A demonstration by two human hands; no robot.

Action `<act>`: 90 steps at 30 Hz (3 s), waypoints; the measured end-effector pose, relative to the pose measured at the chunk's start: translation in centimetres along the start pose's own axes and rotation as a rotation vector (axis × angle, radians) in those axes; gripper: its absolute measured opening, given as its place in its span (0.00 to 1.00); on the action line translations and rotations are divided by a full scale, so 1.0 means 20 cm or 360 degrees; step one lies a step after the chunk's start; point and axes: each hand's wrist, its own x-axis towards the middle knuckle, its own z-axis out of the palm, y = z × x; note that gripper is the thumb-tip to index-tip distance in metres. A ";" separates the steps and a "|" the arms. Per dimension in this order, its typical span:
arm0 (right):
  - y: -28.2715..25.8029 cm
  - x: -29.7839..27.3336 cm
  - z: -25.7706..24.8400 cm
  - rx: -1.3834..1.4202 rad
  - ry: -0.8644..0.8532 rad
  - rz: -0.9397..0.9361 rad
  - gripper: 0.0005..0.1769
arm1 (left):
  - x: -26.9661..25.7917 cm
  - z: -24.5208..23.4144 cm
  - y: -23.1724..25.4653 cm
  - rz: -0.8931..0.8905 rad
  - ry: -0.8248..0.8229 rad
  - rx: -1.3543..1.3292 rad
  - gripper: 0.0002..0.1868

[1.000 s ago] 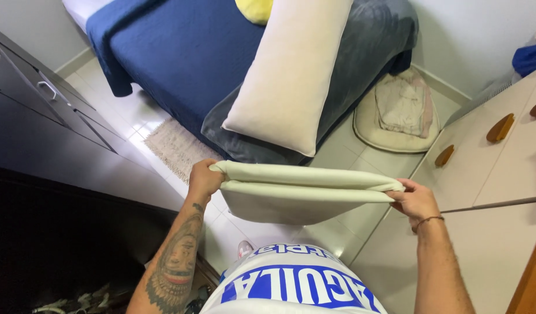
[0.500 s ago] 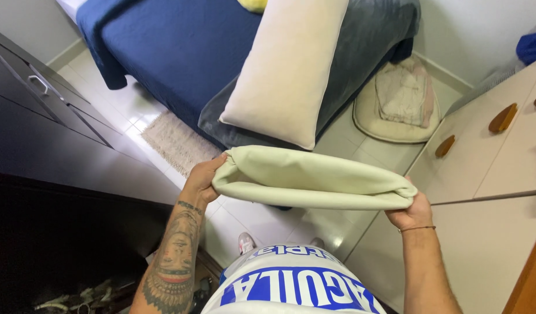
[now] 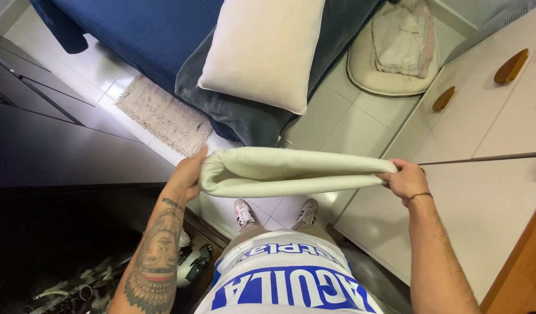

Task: Arranging blankets and putting a pillowcase on a pillow on a bed.

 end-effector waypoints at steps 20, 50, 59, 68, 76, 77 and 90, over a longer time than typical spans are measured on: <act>0.09 0.26 -0.03 0.1783 -0.0556 0.0242 0.20 | -0.02 0.02 0.16 0.0608 0.0119 0.0057 0.17; -0.10 -0.03 0.01 0.1534 -0.0447 0.0050 0.18 | 0.07 -0.05 0.04 0.0866 0.0035 0.1049 0.19; -0.18 -0.15 -0.08 0.1735 -0.0347 -0.0047 0.23 | -0.22 0.13 0.17 0.1161 0.0603 0.1355 0.21; -0.12 -0.07 -0.09 0.0375 -0.0172 -0.0283 0.27 | -0.18 0.04 0.19 0.0508 -0.0202 -0.0450 0.22; -0.19 -0.13 0.04 0.0397 -0.0089 -0.0035 0.17 | -0.26 0.07 0.20 0.0538 -0.0322 -0.1039 0.19; -0.21 -0.16 0.05 0.0550 -0.0063 -0.0047 0.19 | -0.29 0.07 0.20 0.0566 -0.0220 -0.1033 0.18; -0.24 -0.31 -0.01 0.1704 -0.0218 0.0139 0.23 | -0.30 -0.03 0.07 0.0635 -0.0218 -0.0070 0.22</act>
